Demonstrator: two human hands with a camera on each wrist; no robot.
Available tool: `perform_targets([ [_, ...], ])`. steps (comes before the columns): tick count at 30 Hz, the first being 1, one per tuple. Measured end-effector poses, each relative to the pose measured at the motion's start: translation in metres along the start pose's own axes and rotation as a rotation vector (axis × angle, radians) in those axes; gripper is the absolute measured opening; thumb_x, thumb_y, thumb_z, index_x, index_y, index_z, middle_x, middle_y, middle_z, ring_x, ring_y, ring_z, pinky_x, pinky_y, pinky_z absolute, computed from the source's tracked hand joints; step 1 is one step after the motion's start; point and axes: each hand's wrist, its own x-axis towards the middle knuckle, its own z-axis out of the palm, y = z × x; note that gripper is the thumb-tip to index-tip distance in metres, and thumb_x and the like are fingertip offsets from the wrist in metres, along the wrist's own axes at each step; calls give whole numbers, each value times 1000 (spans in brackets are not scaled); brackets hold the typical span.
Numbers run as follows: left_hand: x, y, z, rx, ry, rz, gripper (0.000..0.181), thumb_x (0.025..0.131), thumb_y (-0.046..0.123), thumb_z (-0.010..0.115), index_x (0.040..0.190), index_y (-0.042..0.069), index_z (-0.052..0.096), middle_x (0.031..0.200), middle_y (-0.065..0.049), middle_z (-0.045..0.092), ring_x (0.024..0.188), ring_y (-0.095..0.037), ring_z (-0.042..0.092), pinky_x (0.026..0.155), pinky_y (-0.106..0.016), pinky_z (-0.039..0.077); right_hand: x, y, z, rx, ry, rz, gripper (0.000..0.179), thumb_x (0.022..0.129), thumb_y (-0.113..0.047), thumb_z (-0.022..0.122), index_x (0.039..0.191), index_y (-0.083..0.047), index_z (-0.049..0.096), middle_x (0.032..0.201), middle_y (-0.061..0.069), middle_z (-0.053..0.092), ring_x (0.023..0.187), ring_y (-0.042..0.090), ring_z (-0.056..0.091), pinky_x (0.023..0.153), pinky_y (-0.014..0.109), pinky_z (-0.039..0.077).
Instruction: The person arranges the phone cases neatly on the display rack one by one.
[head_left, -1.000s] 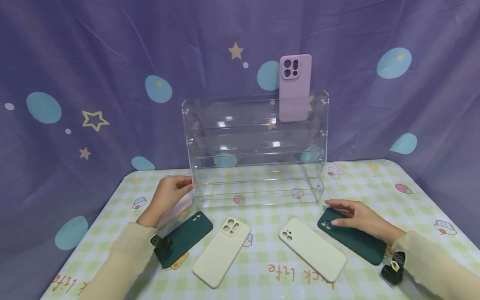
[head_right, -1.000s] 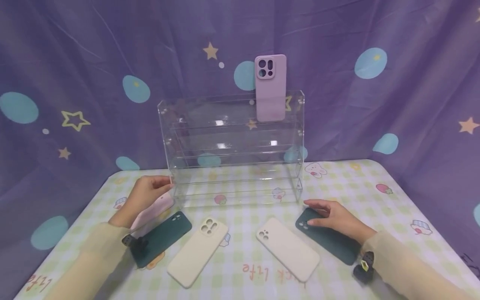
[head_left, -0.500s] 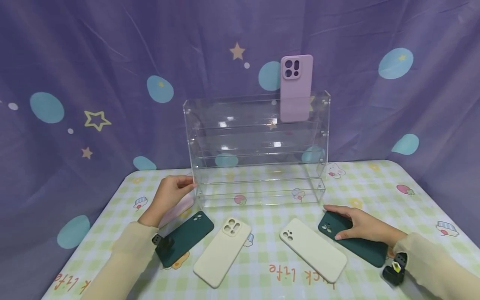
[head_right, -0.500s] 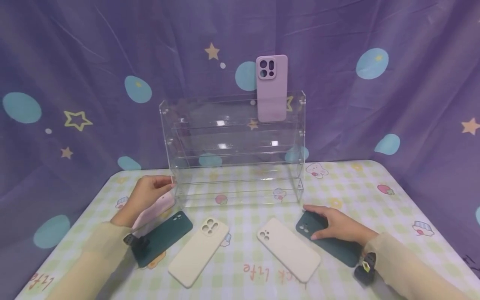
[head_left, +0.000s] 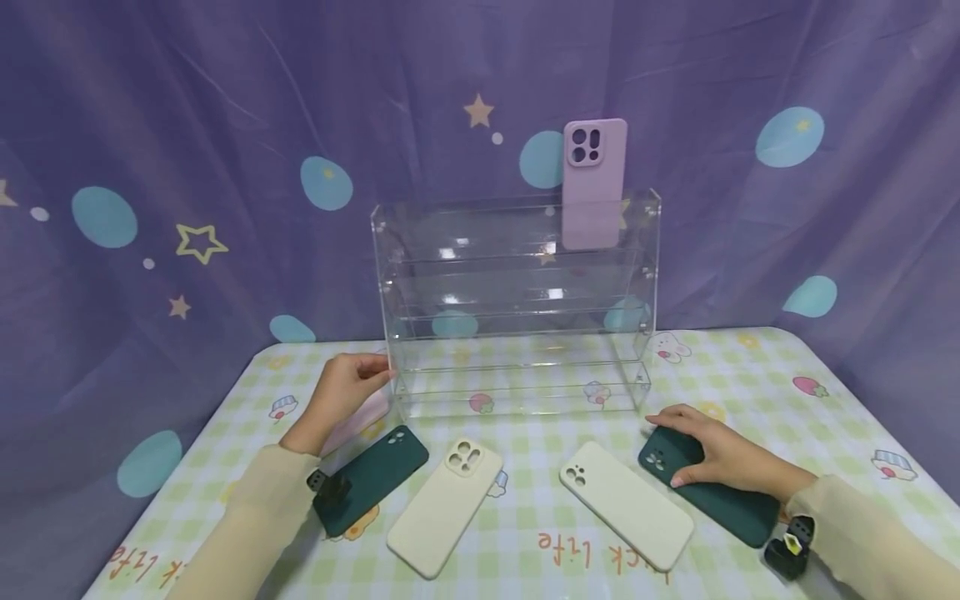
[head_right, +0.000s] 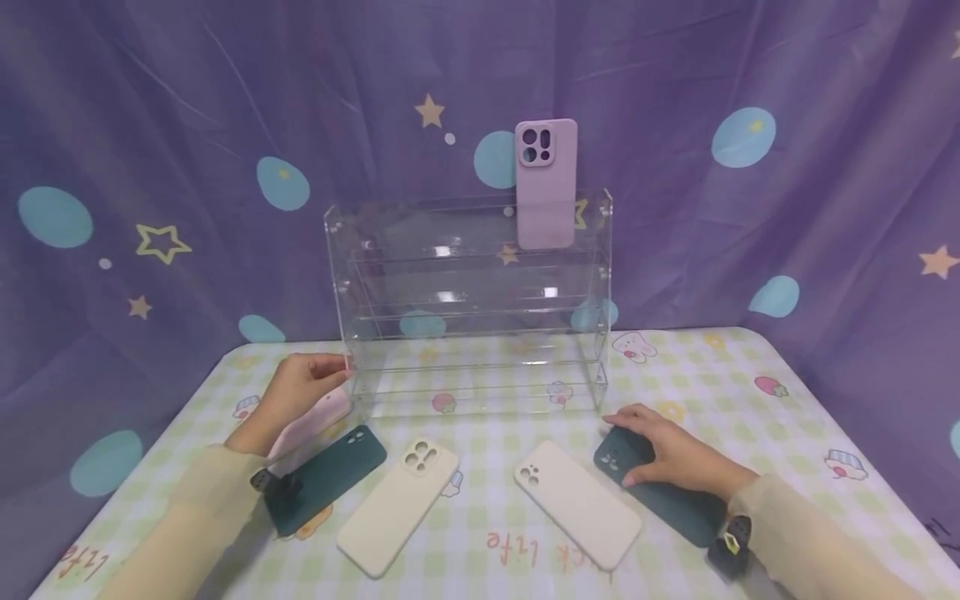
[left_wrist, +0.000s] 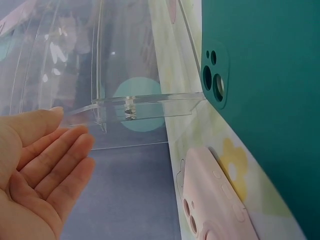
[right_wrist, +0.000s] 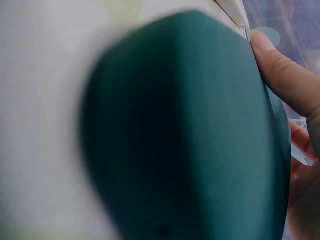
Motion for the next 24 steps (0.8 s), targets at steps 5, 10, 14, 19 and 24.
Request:
perform_targets([
  [5,-1,1,0,3,-12,-15,18,88,10,67,101,-1,72,96,-15,71,84,-27,68,72,-39,55,0,1,1,42,133,6,57,78,-32,76,126,-8,58,123,9,56,105,8,55,76,29,52],
  [10,1,2,0,15,-12,-20,19,88,11,67,102,-1,72,96,-15,71,83,-26,68,72,-39,55,-1,3,-4,189,179,150,40,88,-20,68,124,-3,60,121,15,62,101,0,58,76,22,53],
  [14,2,4,0,15,-14,-15,19,88,10,67,101,-2,72,96,-16,71,84,-27,68,73,-40,55,1,-2,-14,342,137,294,41,91,-21,64,123,4,59,117,20,63,93,-2,61,75,21,53],
  [19,0,6,-1,12,-20,-18,18,88,11,67,100,-1,72,96,-15,71,83,-27,68,72,-39,55,6,-16,-32,482,78,406,45,92,-21,62,123,11,56,115,22,64,88,0,63,73,25,53],
  [24,-2,5,-3,12,-12,-19,18,87,10,67,101,-1,72,96,-15,71,83,-26,68,73,-39,55,16,-32,-58,423,67,370,44,93,-20,62,123,11,56,112,21,65,87,0,63,72,25,54],
])
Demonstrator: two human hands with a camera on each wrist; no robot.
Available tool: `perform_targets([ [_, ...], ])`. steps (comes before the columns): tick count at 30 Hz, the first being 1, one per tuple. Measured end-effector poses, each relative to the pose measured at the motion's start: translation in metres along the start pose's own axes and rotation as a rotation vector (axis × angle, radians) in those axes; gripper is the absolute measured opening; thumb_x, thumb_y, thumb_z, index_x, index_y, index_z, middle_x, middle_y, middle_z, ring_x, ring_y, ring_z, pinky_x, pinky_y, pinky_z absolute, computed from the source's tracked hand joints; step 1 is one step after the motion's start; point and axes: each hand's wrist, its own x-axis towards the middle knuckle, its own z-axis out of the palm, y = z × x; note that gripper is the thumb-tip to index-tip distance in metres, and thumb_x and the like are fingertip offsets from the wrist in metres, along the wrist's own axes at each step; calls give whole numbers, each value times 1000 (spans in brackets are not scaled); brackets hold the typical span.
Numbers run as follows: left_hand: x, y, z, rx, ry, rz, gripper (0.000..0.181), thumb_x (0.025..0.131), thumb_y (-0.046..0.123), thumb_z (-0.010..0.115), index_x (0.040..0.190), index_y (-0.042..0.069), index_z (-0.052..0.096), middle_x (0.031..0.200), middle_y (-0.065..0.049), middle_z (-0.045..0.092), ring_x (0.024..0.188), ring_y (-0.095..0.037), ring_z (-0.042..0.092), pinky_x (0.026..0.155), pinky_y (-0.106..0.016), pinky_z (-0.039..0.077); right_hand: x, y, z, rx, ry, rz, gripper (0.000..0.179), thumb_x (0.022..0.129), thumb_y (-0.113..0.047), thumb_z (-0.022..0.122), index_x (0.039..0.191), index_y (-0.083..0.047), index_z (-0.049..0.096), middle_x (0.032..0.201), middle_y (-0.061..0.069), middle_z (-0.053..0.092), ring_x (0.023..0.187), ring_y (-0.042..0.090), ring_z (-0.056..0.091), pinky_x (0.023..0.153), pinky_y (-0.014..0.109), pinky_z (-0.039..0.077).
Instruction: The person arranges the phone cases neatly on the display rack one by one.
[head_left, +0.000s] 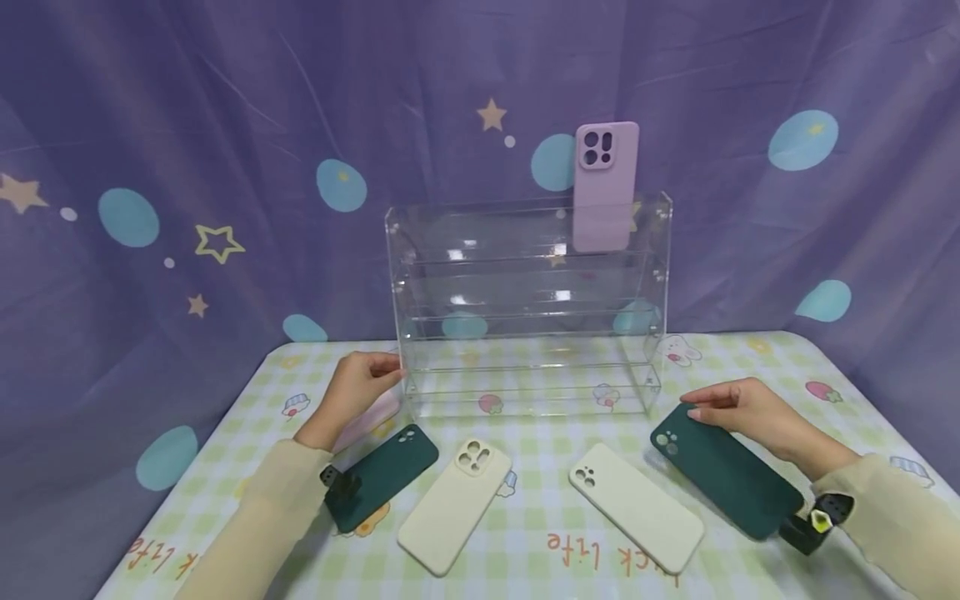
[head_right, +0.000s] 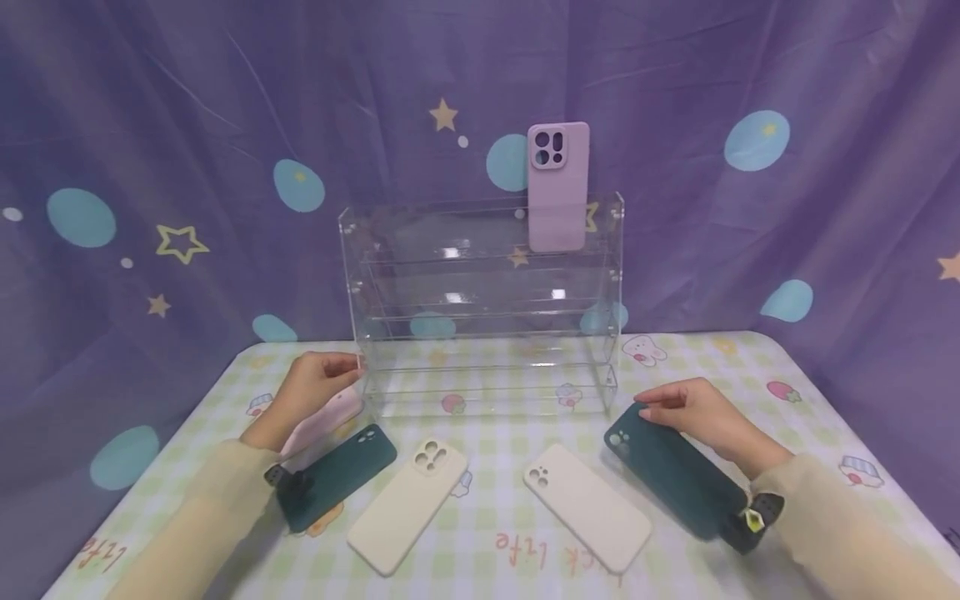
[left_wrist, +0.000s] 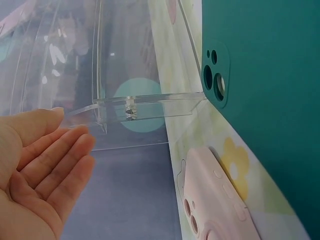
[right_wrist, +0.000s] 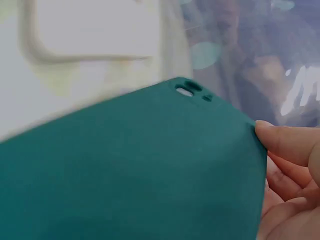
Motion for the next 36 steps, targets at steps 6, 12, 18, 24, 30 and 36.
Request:
perform_targets([
  [6,1,0,1,-9,0,-6,18,87,11,68,100,-2,72,96,-15,71,84,-27,68,74,-39,55,7,-45,-21,-66,74,-36,44,93,-20,61,126,8,55,111,20,66,85,0,64,72,25,54],
  [12,1,0,-1,4,-1,-9,19,88,10,67,101,-2,72,96,-16,71,85,-28,68,74,-39,55,25,-94,-24,-58,112,-34,45,93,-26,61,128,3,55,103,11,70,82,7,66,72,26,54],
  [18,2,1,-1,11,-4,-16,20,88,12,67,101,-2,72,97,-16,71,86,-28,68,75,-39,55,51,-142,-14,121,132,-82,45,91,-26,63,129,-2,55,98,-8,70,86,7,66,77,25,53],
  [24,1,0,2,2,0,-20,20,87,12,68,101,-2,72,97,-15,71,86,-28,68,75,-39,55,82,-185,-3,586,198,-199,21,88,-6,66,109,-4,64,88,-1,70,79,10,66,74,23,55],
  [30,-1,0,3,-5,-4,-20,20,87,12,68,102,-1,72,98,-15,71,86,-27,68,75,-39,55,107,-221,-5,792,254,-272,15,87,4,62,98,-5,66,78,2,63,70,9,61,63,19,53],
  [36,2,3,-1,8,-5,-27,20,87,12,68,101,-1,72,97,-15,71,86,-27,68,75,-39,55,131,-255,-15,1076,277,-345,14,87,11,58,93,-1,63,77,7,61,68,14,60,59,22,52],
])
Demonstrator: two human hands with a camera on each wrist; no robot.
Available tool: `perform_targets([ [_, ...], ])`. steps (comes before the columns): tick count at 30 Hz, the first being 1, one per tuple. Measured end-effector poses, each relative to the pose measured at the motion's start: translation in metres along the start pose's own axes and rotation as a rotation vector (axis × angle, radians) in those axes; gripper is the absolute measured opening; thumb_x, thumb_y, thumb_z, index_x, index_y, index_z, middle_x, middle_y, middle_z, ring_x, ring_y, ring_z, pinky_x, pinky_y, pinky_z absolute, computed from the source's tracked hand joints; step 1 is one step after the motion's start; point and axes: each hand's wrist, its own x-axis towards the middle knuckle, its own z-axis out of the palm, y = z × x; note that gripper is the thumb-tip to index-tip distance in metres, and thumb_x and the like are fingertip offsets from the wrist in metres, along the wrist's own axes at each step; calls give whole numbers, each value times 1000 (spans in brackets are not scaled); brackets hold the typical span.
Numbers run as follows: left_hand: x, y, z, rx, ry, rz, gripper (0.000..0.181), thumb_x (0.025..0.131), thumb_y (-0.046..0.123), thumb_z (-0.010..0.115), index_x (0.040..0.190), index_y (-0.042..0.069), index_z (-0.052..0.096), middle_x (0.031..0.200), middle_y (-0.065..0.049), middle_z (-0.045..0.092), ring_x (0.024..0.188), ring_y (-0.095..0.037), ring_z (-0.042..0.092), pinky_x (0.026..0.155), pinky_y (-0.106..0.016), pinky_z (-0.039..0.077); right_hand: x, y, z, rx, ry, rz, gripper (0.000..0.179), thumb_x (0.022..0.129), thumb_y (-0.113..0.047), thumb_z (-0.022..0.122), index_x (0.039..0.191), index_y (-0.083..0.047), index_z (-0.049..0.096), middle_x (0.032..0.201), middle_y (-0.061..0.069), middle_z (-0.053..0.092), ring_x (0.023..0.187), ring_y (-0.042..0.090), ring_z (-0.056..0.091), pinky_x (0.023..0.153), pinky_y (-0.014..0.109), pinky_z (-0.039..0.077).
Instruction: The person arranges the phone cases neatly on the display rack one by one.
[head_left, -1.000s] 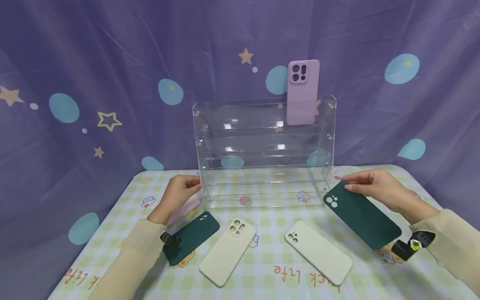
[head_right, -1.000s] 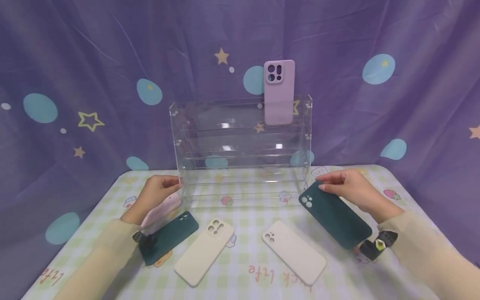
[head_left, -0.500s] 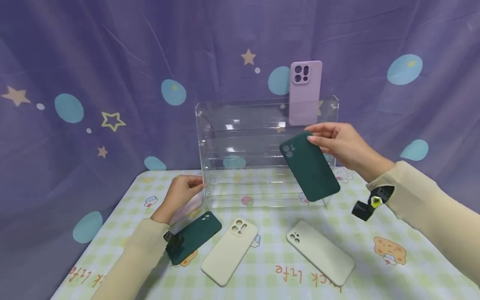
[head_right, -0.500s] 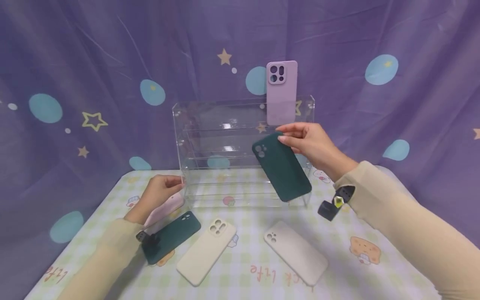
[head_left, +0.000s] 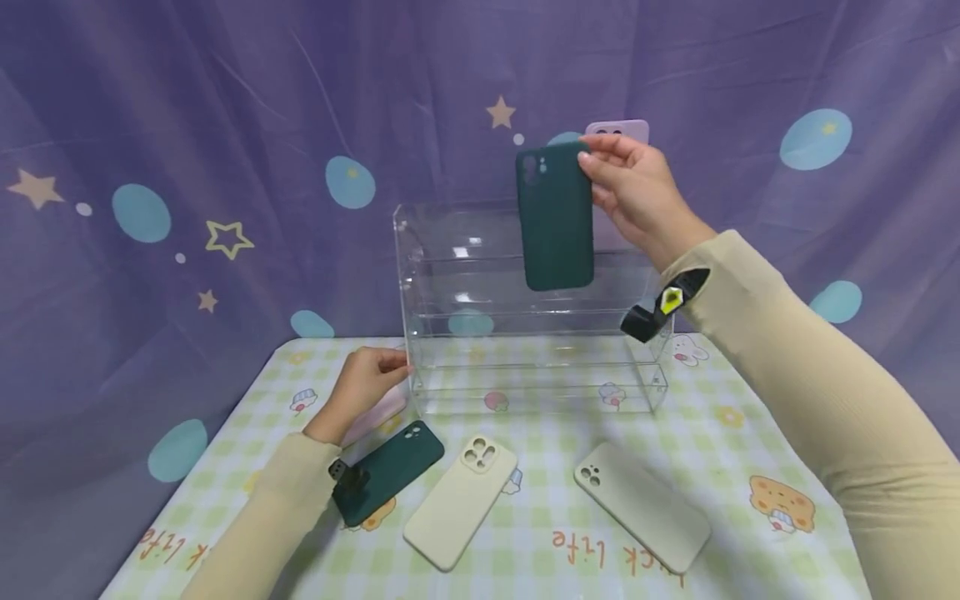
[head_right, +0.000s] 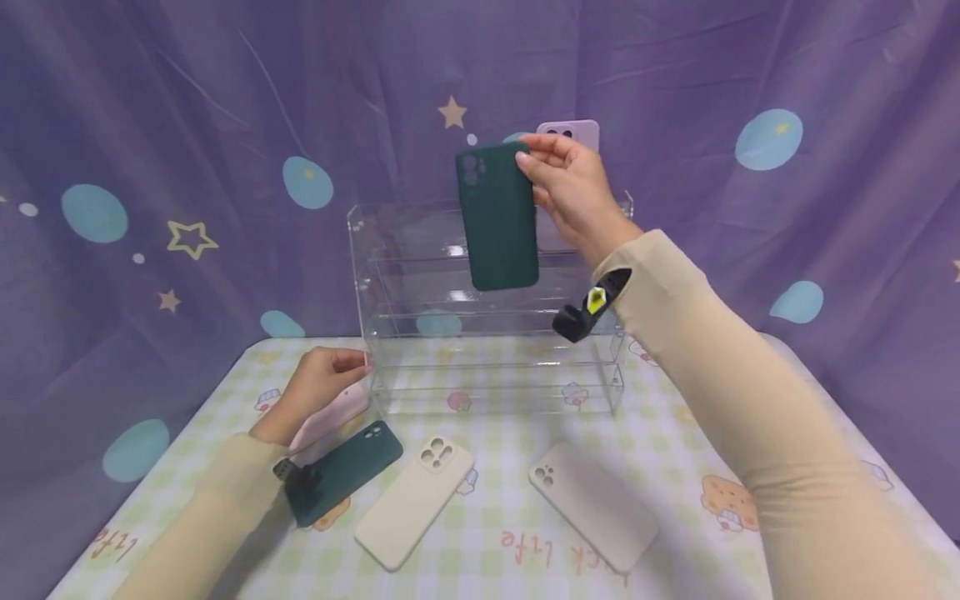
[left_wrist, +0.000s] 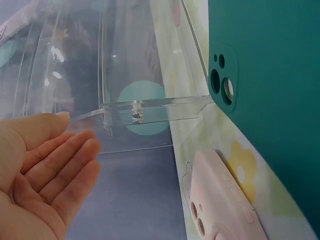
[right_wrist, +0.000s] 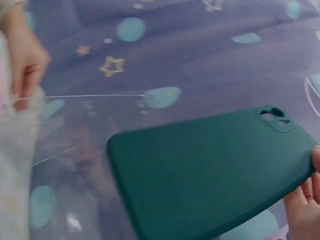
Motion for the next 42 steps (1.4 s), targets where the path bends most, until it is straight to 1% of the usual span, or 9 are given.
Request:
perform_targets([
  [3,1,1,-2,5,-5,-6,20,88,12,67,101,-2,72,98,-15,71,87,-28,68,76,-40,55,13,-5,11,136,57,-49,14,87,12,57,94,1,61,78,8,58,67,16,57,56,23,50],
  [6,0,1,-3,11,0,-17,20,88,12,67,101,-1,72,98,-15,71,88,-28,68,76,-40,55,24,-6,21,223,109,-107,14,87,13,55,94,1,59,80,9,56,67,17,56,54,24,48],
  [13,-1,1,-3,3,2,-13,19,88,10,67,102,-3,71,99,-17,71,89,-30,68,78,-40,55,44,4,40,332,182,-255,16,87,15,53,88,-1,55,79,9,54,68,17,55,56,26,47],
  [21,-2,2,-2,9,2,0,18,87,9,67,101,-2,72,97,-16,71,87,-28,68,76,-39,55,62,18,53,400,243,-301,18,88,14,53,89,-4,53,81,7,53,72,14,55,58,23,48],
  [27,-4,4,-2,11,-10,22,18,87,11,68,100,-1,72,97,-15,71,85,-27,69,75,-39,55,71,29,57,389,205,-347,18,88,15,51,91,-3,52,81,8,54,73,14,54,59,22,47],
  [33,-8,3,-3,2,-24,10,19,87,11,68,101,-1,72,97,-15,71,85,-27,69,74,-38,56,74,41,56,347,193,-341,18,89,13,51,93,-4,51,82,8,54,75,15,54,61,23,48],
  [36,-10,4,-4,-3,-34,4,19,87,12,68,101,-1,72,98,-15,71,86,-27,69,74,-38,56,75,47,56,300,163,-340,18,89,14,51,93,-4,52,83,8,55,74,15,55,61,22,47],
  [39,-11,5,-5,1,-38,-3,20,88,12,67,102,0,72,98,-15,71,86,-27,69,74,-38,56,76,52,57,243,129,-314,18,89,13,51,93,-4,53,81,7,56,72,15,55,58,21,46],
  [42,-11,5,-7,8,-34,-9,20,88,13,67,102,0,72,98,-15,71,86,-27,68,74,-39,56,77,58,58,169,116,-256,17,90,12,52,94,-4,53,79,4,55,68,13,53,54,19,42],
])
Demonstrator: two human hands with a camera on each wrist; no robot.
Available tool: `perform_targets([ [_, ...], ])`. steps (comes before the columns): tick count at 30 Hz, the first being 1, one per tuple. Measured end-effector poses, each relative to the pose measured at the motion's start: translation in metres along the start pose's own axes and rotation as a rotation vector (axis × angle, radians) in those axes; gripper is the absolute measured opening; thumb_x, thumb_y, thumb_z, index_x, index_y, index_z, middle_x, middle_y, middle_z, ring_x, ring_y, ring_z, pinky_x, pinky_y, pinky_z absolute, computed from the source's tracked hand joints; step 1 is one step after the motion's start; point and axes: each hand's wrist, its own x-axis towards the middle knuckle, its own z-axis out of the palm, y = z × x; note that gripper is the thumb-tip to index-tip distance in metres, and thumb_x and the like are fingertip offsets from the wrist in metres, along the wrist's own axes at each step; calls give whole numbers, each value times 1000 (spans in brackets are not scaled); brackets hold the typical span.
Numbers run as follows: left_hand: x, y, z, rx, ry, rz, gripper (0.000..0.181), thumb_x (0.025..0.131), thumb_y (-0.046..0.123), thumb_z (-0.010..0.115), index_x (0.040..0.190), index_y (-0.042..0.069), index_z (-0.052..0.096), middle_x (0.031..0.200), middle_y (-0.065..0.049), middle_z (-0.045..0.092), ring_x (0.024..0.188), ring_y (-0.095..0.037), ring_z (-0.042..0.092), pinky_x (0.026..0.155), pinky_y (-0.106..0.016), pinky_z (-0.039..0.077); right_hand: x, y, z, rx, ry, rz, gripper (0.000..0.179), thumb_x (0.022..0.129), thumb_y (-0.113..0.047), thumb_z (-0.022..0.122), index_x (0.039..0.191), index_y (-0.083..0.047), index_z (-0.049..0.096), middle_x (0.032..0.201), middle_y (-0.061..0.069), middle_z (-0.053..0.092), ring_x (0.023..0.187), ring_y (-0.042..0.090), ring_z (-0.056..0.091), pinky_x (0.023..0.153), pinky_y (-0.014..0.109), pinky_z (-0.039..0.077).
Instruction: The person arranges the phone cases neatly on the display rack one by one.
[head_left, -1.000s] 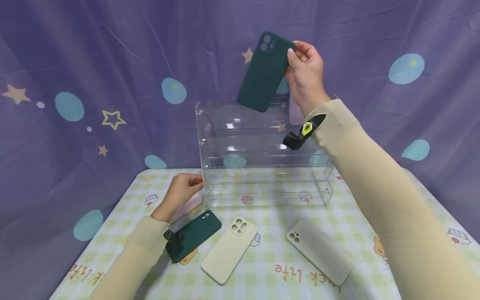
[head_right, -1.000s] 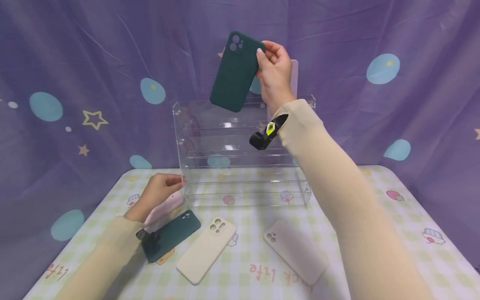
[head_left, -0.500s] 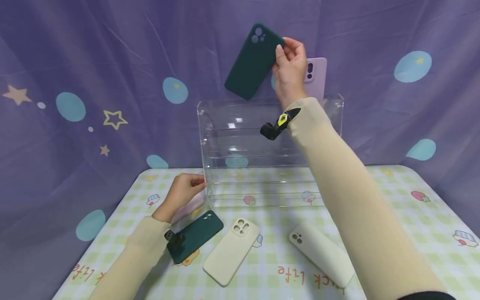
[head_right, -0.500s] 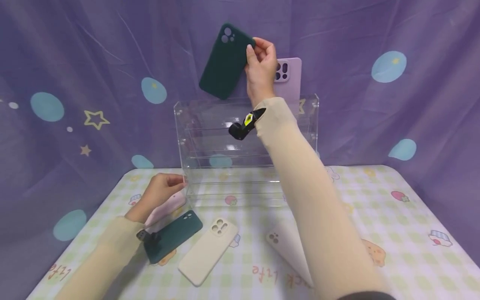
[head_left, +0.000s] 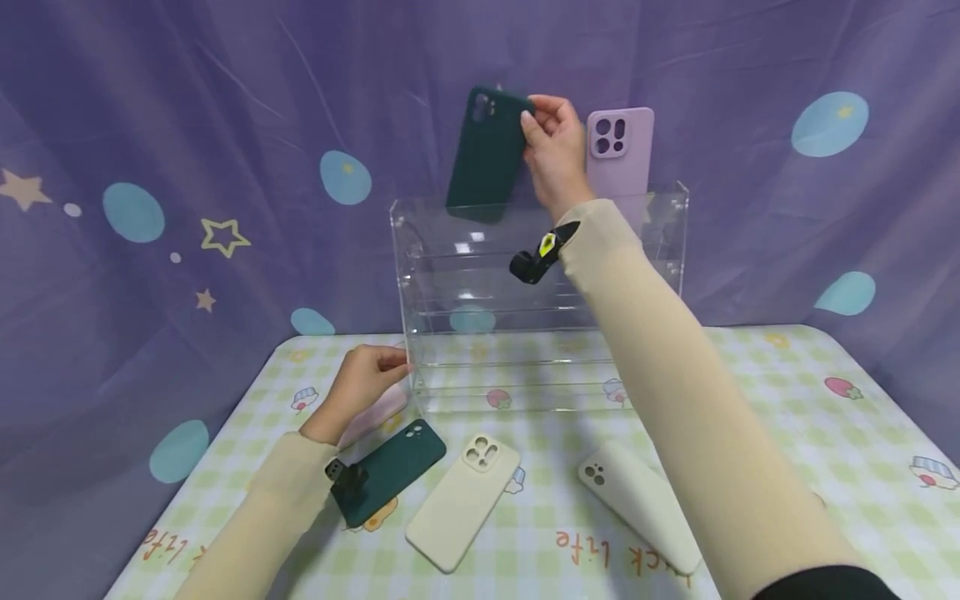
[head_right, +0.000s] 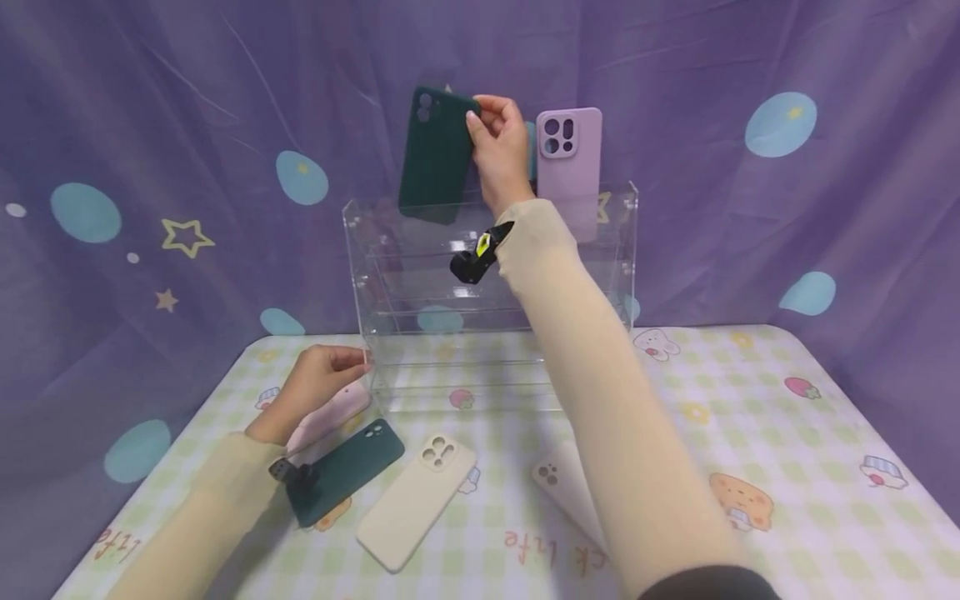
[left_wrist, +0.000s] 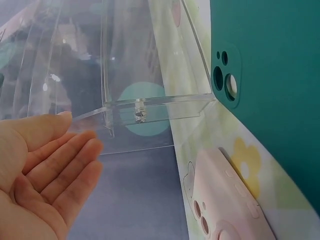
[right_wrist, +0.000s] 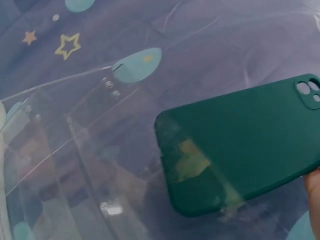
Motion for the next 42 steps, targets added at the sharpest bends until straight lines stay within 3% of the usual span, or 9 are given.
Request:
perform_targets([
  [7,0,-1,-2,27,-6,-24,20,89,14,66,103,1,72,100,-14,71,88,-27,68,76,-40,55,-5,15,-2,-256,-48,174,13,91,3,57,99,-7,58,79,-1,53,63,7,47,49,16,36],
  [10,-1,-2,-1,19,-6,-22,20,89,13,66,103,1,72,99,-15,71,88,-27,68,76,-40,55,-8,20,-3,-316,-86,190,13,90,1,59,101,-6,61,78,-3,54,63,6,45,48,17,33],
  [14,-1,-2,0,13,-9,-18,20,89,13,66,103,1,72,99,-15,71,88,-27,68,75,-40,55,-10,22,-2,-299,-124,182,14,90,3,58,102,-4,61,78,-2,56,66,8,48,49,17,34],
  [19,1,-1,0,9,-12,-11,20,89,13,66,103,0,72,100,-15,71,88,-27,68,76,-40,55,-10,18,-1,-327,-105,218,18,91,0,58,108,-5,62,83,-1,58,75,8,50,57,20,37],
  [27,3,2,3,-1,7,4,20,88,12,67,102,-1,72,99,-16,71,87,-28,68,75,-40,55,-10,9,-1,-490,-30,280,33,93,-4,57,125,-10,61,120,5,61,100,10,55,79,28,46],
  [32,4,1,6,0,8,-5,20,88,11,67,102,-1,72,99,-16,71,88,-28,68,76,-40,55,-14,4,-3,-527,2,287,36,93,-2,56,129,-8,58,129,5,59,113,11,55,90,26,48],
  [42,4,-1,5,13,13,-11,20,88,13,67,102,-1,72,100,-16,71,89,-29,68,77,-40,55,-30,-8,-21,-499,-106,218,40,92,-2,58,131,3,52,132,15,56,120,18,54,97,26,45],
])
